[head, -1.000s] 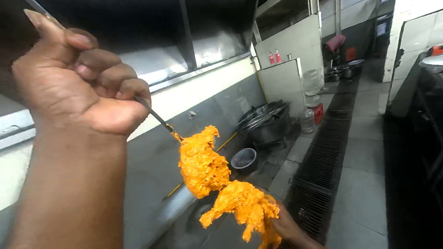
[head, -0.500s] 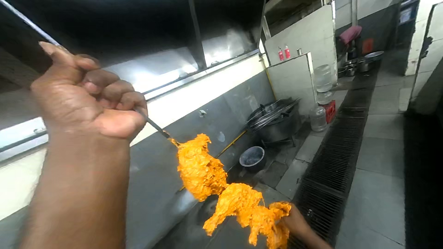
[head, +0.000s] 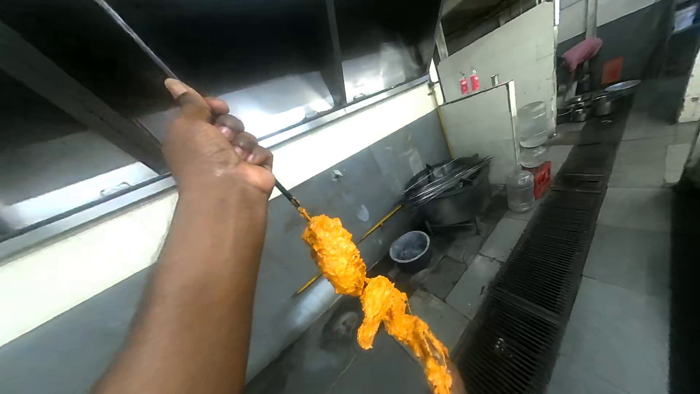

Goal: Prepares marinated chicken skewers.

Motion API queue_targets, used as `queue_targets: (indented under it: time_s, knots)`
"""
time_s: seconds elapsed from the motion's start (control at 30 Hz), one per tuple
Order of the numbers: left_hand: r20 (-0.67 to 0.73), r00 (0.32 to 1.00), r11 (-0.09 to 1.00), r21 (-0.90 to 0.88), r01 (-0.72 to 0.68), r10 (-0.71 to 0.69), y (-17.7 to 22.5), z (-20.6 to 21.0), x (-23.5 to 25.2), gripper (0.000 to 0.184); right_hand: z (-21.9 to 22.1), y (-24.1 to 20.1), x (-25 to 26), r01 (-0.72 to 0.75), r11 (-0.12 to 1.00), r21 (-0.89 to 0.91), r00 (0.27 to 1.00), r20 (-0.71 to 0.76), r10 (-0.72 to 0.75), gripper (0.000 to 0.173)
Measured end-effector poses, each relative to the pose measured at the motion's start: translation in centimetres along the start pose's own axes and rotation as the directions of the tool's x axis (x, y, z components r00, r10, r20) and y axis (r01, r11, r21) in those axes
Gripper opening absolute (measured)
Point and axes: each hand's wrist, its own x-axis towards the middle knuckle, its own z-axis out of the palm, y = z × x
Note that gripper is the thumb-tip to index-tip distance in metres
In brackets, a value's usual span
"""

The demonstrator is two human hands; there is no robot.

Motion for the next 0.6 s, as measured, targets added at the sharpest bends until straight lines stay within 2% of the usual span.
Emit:
queue_targets:
  time_s: [0.13, 0.23, 0.33, 0.4, 0.47, 0.53, 0.57, 0.6]
  knots:
    - [-0.007, 1.0, 1.0, -0.003, -0.012, 0.011, 0.2, -0.6, 0.3, 0.042, 0.5, -0.1, 0.0, -0.038, 0.993, 0.113, 0.984, -0.171, 0.057, 0.036]
    - [-0.019, 1.0, 1.0, 0.007, -0.019, 0.019, 0.5, -1.2, 0.4, 0.042, 0.2, -0.2, 0.6, -0.043, 0.98, 0.195, 0.976, -0.199, 0.082, 0.03]
    - [-0.006, 1.0, 0.999, -0.014, -0.03, 0.03, 0.8, -1.9, 0.9, 0.042, -1.3, -0.7, 2.2, -0.196, 0.908, 0.37, 0.923, -0.245, 0.298, 0.029]
    - [0.016, 0.999, 0.999, -0.03, -0.032, 0.033, 1.0, -2.5, 1.4, 0.042, -1.8, -0.8, 3.3, -0.24, 0.889, 0.389, 0.899, -0.255, 0.355, 0.036]
    - [0.024, 0.999, 0.999, -0.031, -0.033, 0.033, 1.1, -2.6, 1.6, 0.041, -0.8, 0.2, 3.1, -0.24, 0.927, 0.287, 0.948, -0.137, 0.288, 0.046]
    - [0.038, 0.998, 0.998, -0.037, -0.042, 0.043, 1.1, -2.7, 1.9, 0.04, 0.4, 1.3, 2.5, -0.136, 0.989, 0.054, 0.985, 0.118, 0.129, 0.056]
    - [0.054, 0.997, 0.998, -0.042, -0.05, 0.052, 1.0, -2.8, 2.1, 0.041, 0.9, 1.7, 2.3, -0.101, 0.995, -0.019, 0.979, 0.179, 0.102, 0.06]
    - [0.067, 0.996, 0.997, -0.048, -0.054, 0.057, 1.0, -2.9, 2.3, 0.041, 1.5, 2.2, 2.2, -0.084, 0.996, -0.042, 0.984, 0.152, 0.09, 0.06]
